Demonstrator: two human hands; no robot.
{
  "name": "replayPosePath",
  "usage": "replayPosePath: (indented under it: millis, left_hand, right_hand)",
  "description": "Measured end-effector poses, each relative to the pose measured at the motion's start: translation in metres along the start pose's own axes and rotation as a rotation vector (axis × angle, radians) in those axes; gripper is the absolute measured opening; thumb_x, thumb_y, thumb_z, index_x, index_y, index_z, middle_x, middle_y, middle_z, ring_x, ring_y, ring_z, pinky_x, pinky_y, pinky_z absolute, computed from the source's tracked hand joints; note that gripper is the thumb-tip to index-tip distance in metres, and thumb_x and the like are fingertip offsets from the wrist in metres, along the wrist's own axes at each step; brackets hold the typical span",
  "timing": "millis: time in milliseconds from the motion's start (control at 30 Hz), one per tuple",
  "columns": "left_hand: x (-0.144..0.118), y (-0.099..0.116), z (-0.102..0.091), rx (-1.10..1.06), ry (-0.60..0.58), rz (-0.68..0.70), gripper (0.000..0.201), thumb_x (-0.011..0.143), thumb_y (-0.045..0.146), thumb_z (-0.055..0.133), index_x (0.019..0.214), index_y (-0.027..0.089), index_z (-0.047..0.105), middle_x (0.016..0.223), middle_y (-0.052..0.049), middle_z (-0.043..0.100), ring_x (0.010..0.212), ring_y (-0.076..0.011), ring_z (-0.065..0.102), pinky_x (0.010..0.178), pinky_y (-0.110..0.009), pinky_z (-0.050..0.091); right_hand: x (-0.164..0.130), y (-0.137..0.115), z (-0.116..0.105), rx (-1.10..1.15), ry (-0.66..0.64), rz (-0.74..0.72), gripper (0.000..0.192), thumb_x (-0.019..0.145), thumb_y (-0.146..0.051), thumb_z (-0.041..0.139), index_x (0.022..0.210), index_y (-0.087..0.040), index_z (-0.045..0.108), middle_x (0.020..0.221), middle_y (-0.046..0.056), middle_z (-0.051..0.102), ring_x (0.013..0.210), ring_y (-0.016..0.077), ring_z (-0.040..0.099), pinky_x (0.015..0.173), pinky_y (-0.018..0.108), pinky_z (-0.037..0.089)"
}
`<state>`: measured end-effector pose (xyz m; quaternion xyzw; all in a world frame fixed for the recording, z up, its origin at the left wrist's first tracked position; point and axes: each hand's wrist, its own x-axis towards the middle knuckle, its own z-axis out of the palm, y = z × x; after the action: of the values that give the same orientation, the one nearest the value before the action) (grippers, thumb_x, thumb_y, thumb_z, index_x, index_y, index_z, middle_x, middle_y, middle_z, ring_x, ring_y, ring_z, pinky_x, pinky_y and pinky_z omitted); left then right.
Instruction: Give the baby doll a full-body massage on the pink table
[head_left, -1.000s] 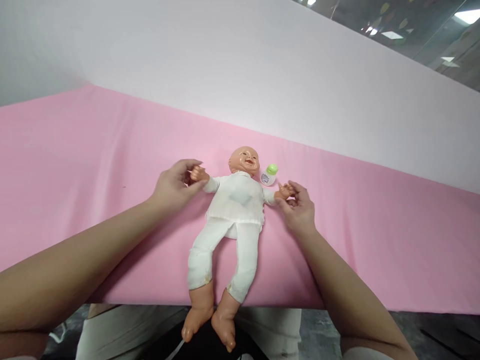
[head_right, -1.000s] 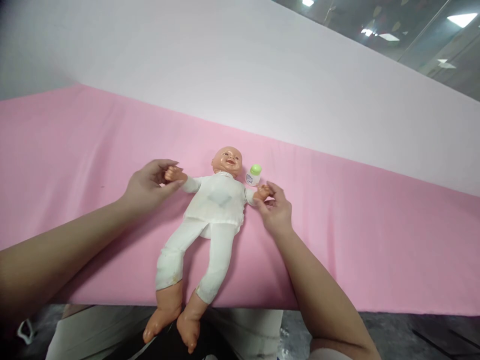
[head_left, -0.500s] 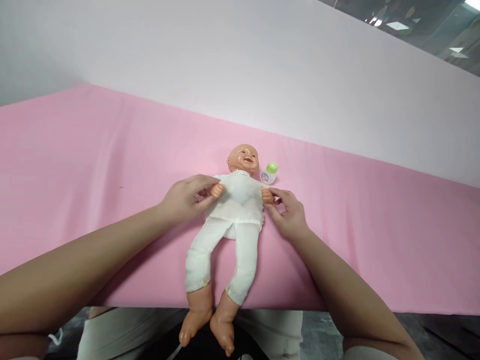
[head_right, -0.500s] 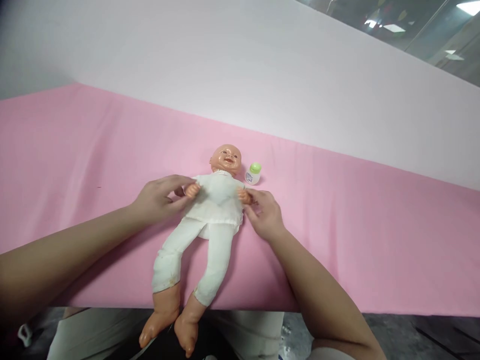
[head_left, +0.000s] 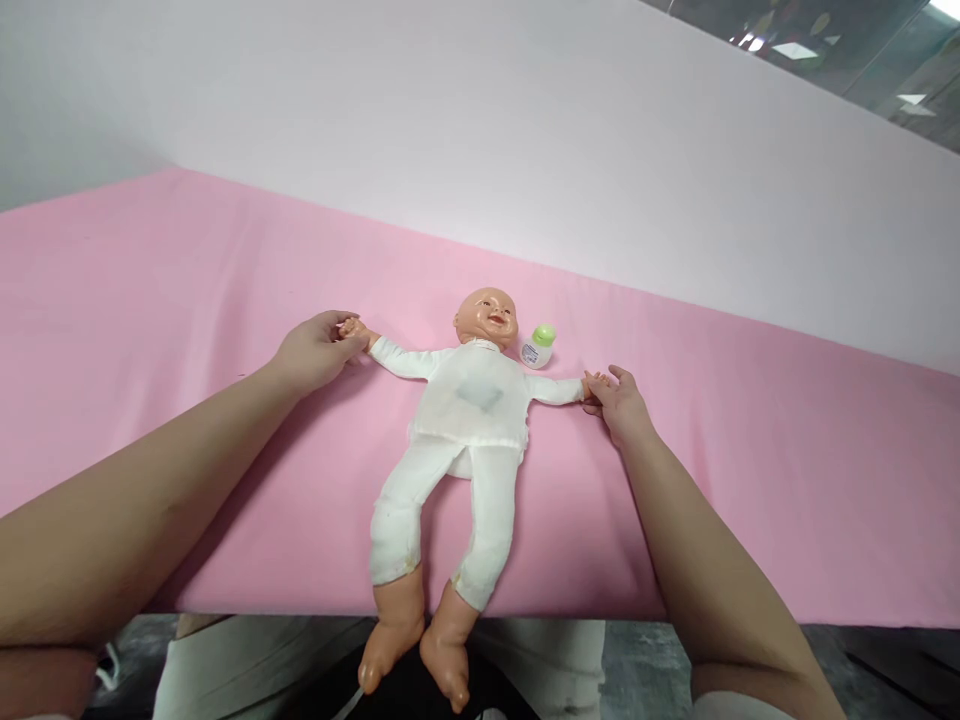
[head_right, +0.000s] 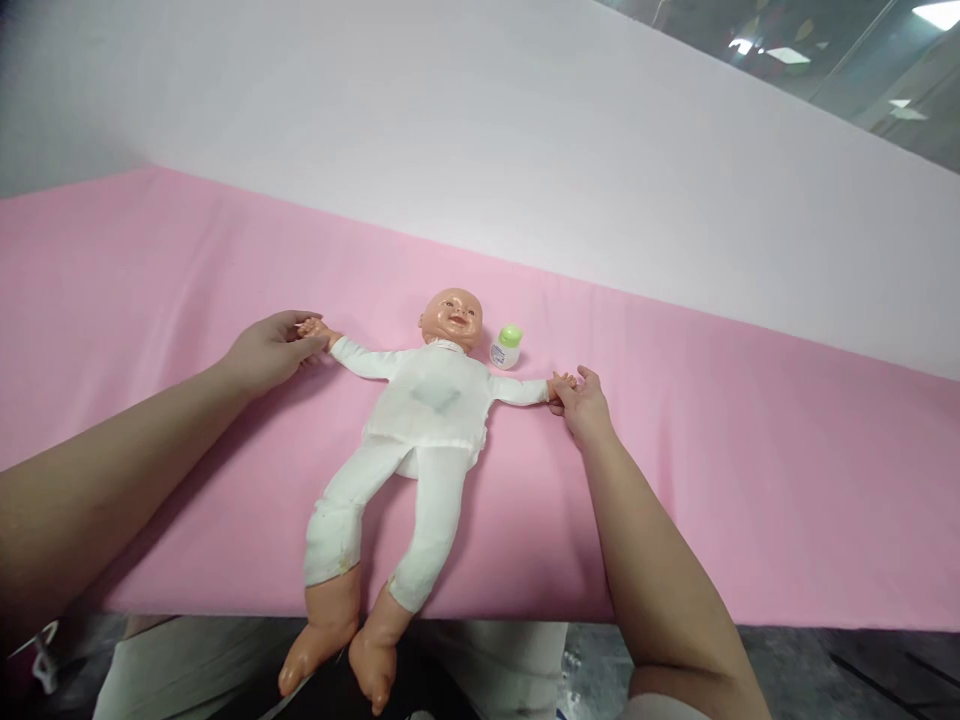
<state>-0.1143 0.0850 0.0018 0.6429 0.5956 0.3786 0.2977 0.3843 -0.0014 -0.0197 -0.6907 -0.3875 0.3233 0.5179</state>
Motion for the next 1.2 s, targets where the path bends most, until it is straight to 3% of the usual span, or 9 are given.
replayPosePath:
  millis: [100,267,367,467,533,667,867,1067,1200]
  left_hand:
    - [-0.009,0.01,0.002,-0.038,0.022,-0.076,0.067,0.084,0.042,0.078,0.147,0.021,0.062,0.111,-0.006,0.081,0.088,-0.0222,0.077,0.085,-0.036,0.06]
    - [-0.04,0.042,0.008,0.131,0.113,0.214,0.056,0.083,0.047,0.074,0.135,0.028,0.069,0.112,-0.004,0.079,0.085,-0.0205,0.072,0.082,-0.035,0.059]
    - [-0.059,0.056,0.019,0.253,0.034,0.516,0.042,0.086,0.043,0.068,0.124,0.024,0.074,0.109,-0.006,0.078,0.079,-0.0187,0.07,0.078,-0.033,0.059]
    - [-0.071,0.061,0.034,0.306,-0.1,0.727,0.031,0.095,0.042,0.064,0.114,0.024,0.079,0.111,-0.008,0.078,0.085,-0.0194,0.073,0.078,-0.032,0.061]
    - [-0.075,0.061,0.043,0.339,-0.166,0.812,0.03,0.098,0.039,0.061,0.118,0.025,0.08,0.117,-0.008,0.078,0.093,-0.0206,0.076,0.081,-0.033,0.063]
    - [-0.077,0.059,0.049,0.368,-0.228,0.881,0.034,0.101,0.03,0.057,0.127,0.027,0.078,0.122,-0.008,0.077,0.105,-0.022,0.077,0.09,-0.034,0.064]
    - [-0.073,0.06,0.04,0.267,-0.174,0.738,0.032,0.099,0.042,0.062,0.12,0.025,0.079,0.12,-0.008,0.077,0.097,-0.0225,0.075,0.085,-0.034,0.063]
    - [-0.046,0.049,0.015,0.069,0.11,0.128,0.051,0.088,0.047,0.074,0.133,0.026,0.068,0.114,-0.005,0.078,0.091,-0.0224,0.074,0.082,-0.034,0.06]
    - [-0.015,0.023,-0.002,-0.005,0.085,-0.195,0.076,0.082,0.042,0.079,0.15,0.021,0.053,0.097,-0.007,0.078,0.075,-0.0237,0.074,0.065,-0.033,0.056]
  right_hand:
    - [-0.008,-0.003,0.005,0.068,-0.012,-0.064,0.079,0.084,-0.049,0.083,0.15,-0.026,0.046,0.123,0.01,0.074,0.094,0.0238,0.08,0.078,0.042,0.074]
    - [-0.05,-0.017,0.028,0.083,-0.025,-0.488,0.069,0.092,-0.049,0.077,0.15,-0.027,0.047,0.135,0.013,0.072,0.118,0.0257,0.076,0.1,0.047,0.068]
    - [-0.083,-0.027,0.044,-0.13,-0.082,-0.725,0.061,0.093,-0.038,0.078,0.148,-0.028,0.055,0.129,0.011,0.075,0.113,0.0271,0.077,0.101,0.05,0.067]
    - [-0.104,-0.039,0.055,-0.416,-0.332,-1.032,0.041,0.095,-0.022,0.07,0.135,-0.03,0.069,0.122,0.008,0.08,0.11,0.028,0.077,0.102,0.052,0.065]
    - [-0.11,-0.046,0.059,-0.491,-0.45,-1.169,0.041,0.095,-0.015,0.063,0.133,-0.03,0.071,0.123,0.006,0.081,0.115,0.0272,0.075,0.105,0.052,0.064]
    - [-0.108,-0.05,0.063,-0.482,-0.453,-1.263,0.043,0.098,-0.012,0.058,0.136,-0.029,0.069,0.126,0.006,0.081,0.116,0.0245,0.075,0.104,0.05,0.064]
    - [-0.097,-0.037,0.052,-0.421,-0.298,-1.022,0.038,0.096,-0.025,0.071,0.134,-0.029,0.07,0.124,0.008,0.08,0.109,0.0268,0.077,0.099,0.05,0.065]
    - [-0.05,-0.02,0.022,0.008,-0.05,-0.492,0.071,0.09,-0.046,0.078,0.151,-0.025,0.049,0.137,0.013,0.074,0.12,0.027,0.075,0.1,0.045,0.065]
    - [-0.019,-0.014,0.004,-0.019,-0.001,-0.084,0.083,0.085,-0.049,0.081,0.153,-0.02,0.045,0.107,0.009,0.078,0.079,0.0214,0.076,0.063,0.032,0.065]
